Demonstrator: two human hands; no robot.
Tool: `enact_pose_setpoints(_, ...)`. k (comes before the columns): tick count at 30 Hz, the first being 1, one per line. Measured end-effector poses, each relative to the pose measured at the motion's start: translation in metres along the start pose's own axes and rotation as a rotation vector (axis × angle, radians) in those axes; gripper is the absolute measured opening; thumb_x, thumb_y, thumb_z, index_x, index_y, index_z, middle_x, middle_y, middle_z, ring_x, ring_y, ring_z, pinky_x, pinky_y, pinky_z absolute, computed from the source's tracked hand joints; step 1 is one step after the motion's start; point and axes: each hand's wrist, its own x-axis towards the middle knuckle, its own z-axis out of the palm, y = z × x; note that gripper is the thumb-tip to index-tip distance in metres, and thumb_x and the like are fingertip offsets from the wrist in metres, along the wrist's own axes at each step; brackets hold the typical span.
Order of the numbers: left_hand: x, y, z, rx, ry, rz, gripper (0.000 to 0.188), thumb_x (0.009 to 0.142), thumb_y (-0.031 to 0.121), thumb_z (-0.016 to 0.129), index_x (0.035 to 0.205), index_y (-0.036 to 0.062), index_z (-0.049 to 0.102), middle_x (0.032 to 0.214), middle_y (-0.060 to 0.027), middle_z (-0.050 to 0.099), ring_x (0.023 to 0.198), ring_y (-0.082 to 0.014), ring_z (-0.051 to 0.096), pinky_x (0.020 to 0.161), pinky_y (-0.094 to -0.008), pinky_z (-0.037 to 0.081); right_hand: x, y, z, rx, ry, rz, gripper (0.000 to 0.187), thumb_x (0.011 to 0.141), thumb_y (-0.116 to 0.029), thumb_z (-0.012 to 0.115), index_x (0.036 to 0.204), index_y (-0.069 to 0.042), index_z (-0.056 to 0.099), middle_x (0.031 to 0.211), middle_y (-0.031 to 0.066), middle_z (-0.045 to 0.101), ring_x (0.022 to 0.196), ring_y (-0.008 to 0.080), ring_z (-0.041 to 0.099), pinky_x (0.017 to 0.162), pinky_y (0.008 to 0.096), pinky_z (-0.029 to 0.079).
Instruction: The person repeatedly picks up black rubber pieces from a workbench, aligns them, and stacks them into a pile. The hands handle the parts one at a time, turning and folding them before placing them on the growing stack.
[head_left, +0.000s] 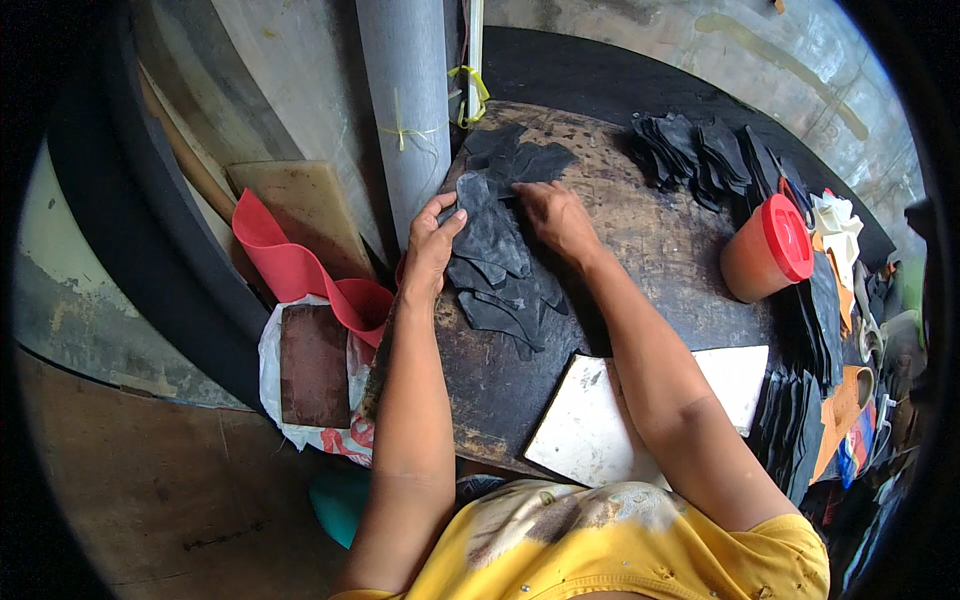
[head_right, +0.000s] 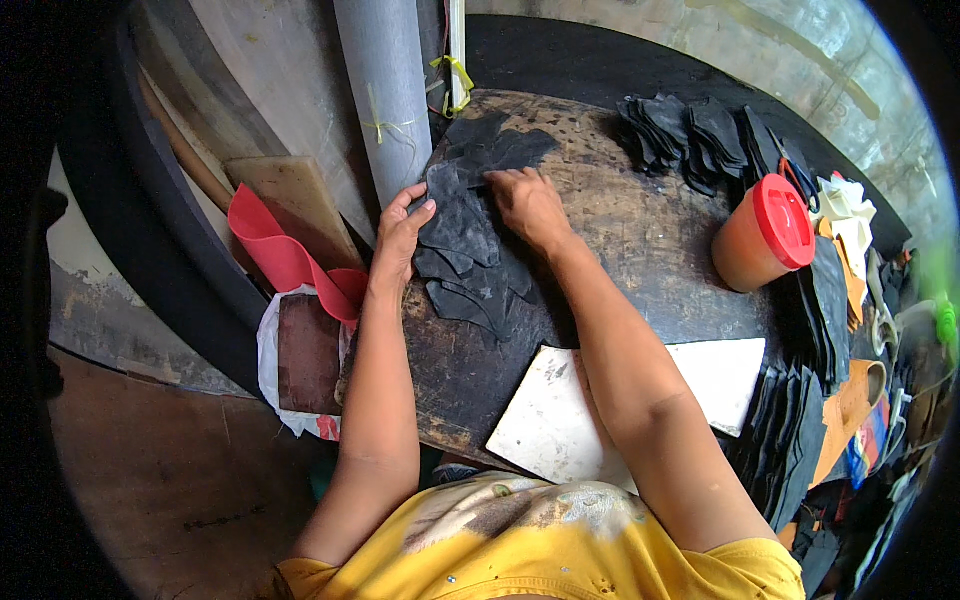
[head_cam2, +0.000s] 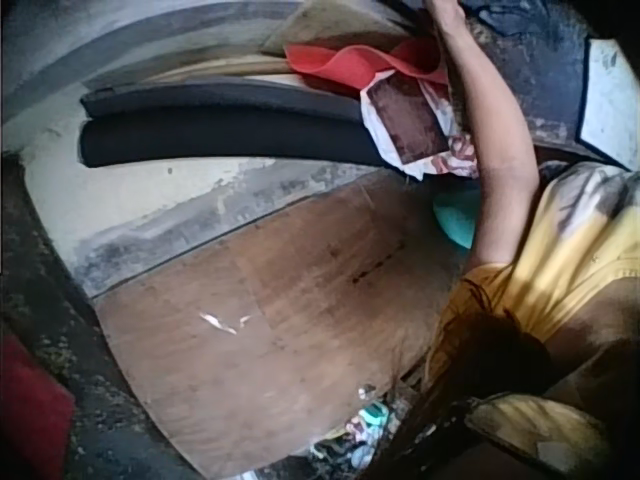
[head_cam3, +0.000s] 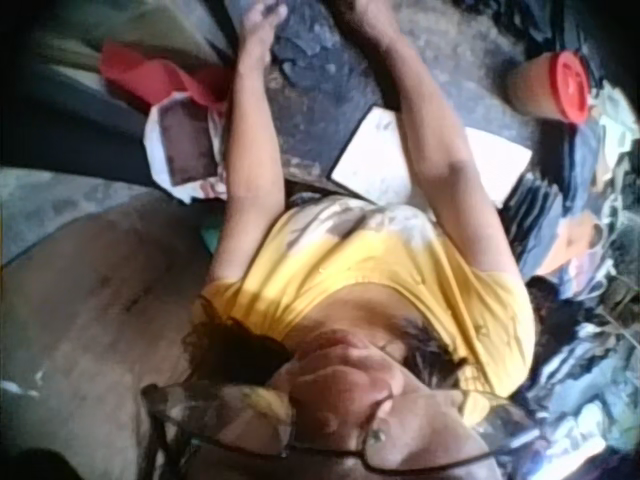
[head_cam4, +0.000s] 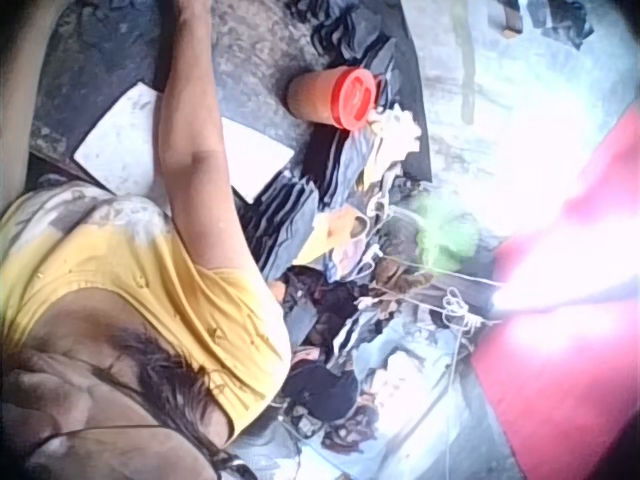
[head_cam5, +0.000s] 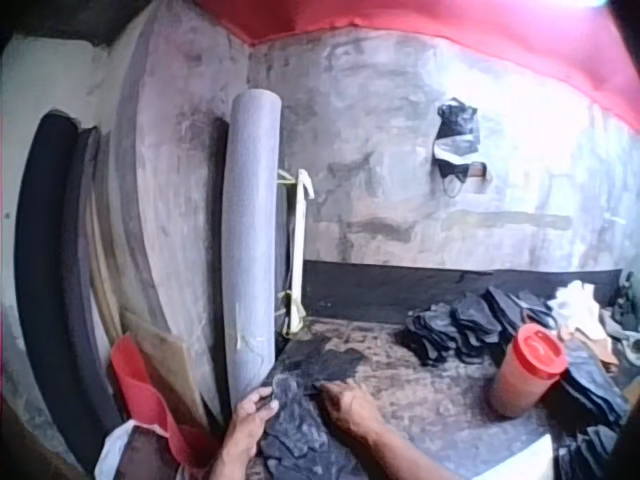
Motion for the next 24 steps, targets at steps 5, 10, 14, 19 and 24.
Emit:
enact_pose_setpoints(5, 0.002, -0.003, -0.001, 0.135, 0.115, 0.014, 0.036, 0.091, 0.005, 0.058, 0.125, -0.0046, 0.053, 0.115, -0.0099, 0.061, 0.105, -0.0158, 0.056, 0.095, -0.0278, 0.040, 0.008, 0.002, -0.009, 0.273, 0.331, 0.499, 0.027, 0.089, -0.017, 0.053, 0.111, -0.005, 0.063, 0.101, 0.0206, 0.066, 0.088, 0.0409, 0.063, 0.080, 0.0431, 0.051)
enact_pose_setpoints(10, 0.006, -0.010, -0.007, 0.033, 0.156, 0.028, 0.038, 0.093, 0.006, 0.056, 0.129, -0.0040, 0.052, 0.121, -0.0108, 0.060, 0.111, -0.0165, 0.053, 0.099, -0.0282, 0.037, 0.009, -0.014, -0.023, 0.350, 0.407, 0.056, 0.033, 0.082, -0.003, 0.057, 0.114, -0.006, 0.064, 0.096, 0.0170, 0.066, 0.087, 0.0325, 0.063, 0.080, 0.0391, 0.051)
enact_pose_setpoints(14, 0.009, -0.009, -0.008, -0.053, 0.138, 0.016, 0.038, 0.095, 0.014, 0.056, 0.129, -0.0010, 0.052, 0.117, -0.0084, 0.062, 0.107, -0.0171, 0.057, 0.098, -0.0295, 0.039, 0.006, -0.042, -0.011, 0.180, -0.030, -0.349, 0.039, 0.072, 0.000, 0.064, 0.110, -0.008, 0.067, 0.088, 0.0108, 0.065, 0.086, 0.0295, 0.061, 0.080, 0.0372, 0.050)
enact_pose_setpoints(19, 0.006, -0.004, -0.008, 0.013, 0.253, 0.049, 0.040, 0.094, 0.015, 0.057, 0.130, 0.0002, 0.052, 0.122, -0.0093, 0.059, 0.109, -0.0178, 0.056, 0.097, -0.0298, 0.042, 0.005, -0.045, -0.006, 0.301, -0.126, -0.395, 0.030, 0.074, -0.004, 0.062, 0.103, -0.005, 0.067, 0.085, 0.0115, 0.066, 0.088, 0.0274, 0.063, 0.081, 0.0354, 0.051)
enact_pose_setpoints(24, 0.007, -0.006, -0.009, -0.016, 0.111, 0.001, 0.049, 0.086, 0.011, 0.064, 0.131, -0.0018, 0.051, 0.131, -0.0148, 0.053, 0.124, -0.0223, 0.046, 0.109, -0.0328, 0.028, 0.006, -0.034, -0.002, 0.784, -0.131, 0.158, 0.032, 0.082, 0.003, 0.045, 0.108, 0.000, 0.064, 0.100, 0.0109, 0.067, 0.100, 0.0193, 0.061, 0.092, 0.0303, 0.046)
